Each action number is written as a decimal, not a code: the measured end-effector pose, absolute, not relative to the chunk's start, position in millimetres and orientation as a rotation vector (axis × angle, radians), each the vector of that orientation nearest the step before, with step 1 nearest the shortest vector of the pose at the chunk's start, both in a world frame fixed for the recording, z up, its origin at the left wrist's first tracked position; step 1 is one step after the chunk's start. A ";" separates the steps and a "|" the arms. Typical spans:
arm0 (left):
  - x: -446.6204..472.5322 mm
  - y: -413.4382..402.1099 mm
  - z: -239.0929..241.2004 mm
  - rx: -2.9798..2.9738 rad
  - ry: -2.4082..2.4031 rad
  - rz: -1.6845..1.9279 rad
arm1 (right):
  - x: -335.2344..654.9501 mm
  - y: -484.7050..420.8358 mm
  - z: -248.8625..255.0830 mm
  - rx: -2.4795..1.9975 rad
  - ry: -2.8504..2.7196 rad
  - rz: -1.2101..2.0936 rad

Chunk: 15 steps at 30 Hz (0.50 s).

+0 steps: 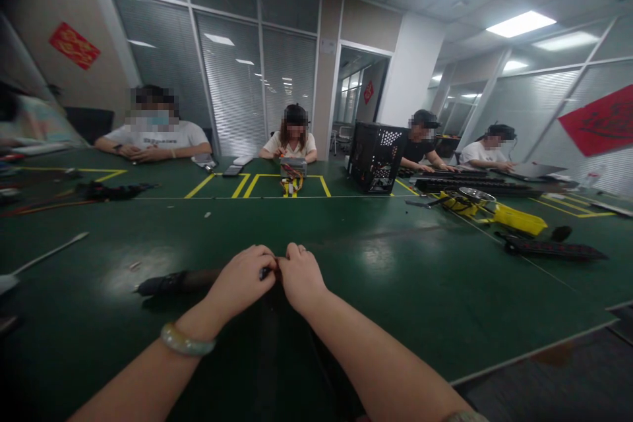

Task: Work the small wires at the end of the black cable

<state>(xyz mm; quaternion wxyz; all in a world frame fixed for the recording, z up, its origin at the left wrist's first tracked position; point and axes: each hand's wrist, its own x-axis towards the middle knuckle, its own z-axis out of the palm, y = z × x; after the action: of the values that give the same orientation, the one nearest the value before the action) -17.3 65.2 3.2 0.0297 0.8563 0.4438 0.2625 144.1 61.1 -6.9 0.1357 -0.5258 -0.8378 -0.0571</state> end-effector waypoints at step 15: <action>-20.5 57.3 16.7 2.637 1.409 1.248 | 203.8 93.8 2.7 -1.517 -2.610 0.057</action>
<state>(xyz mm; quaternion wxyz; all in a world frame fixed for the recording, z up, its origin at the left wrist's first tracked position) -20.5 57.3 16.7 -0.0492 0.8129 0.4343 0.3848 203.8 93.8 2.7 0.0610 -0.5013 -0.8629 0.0188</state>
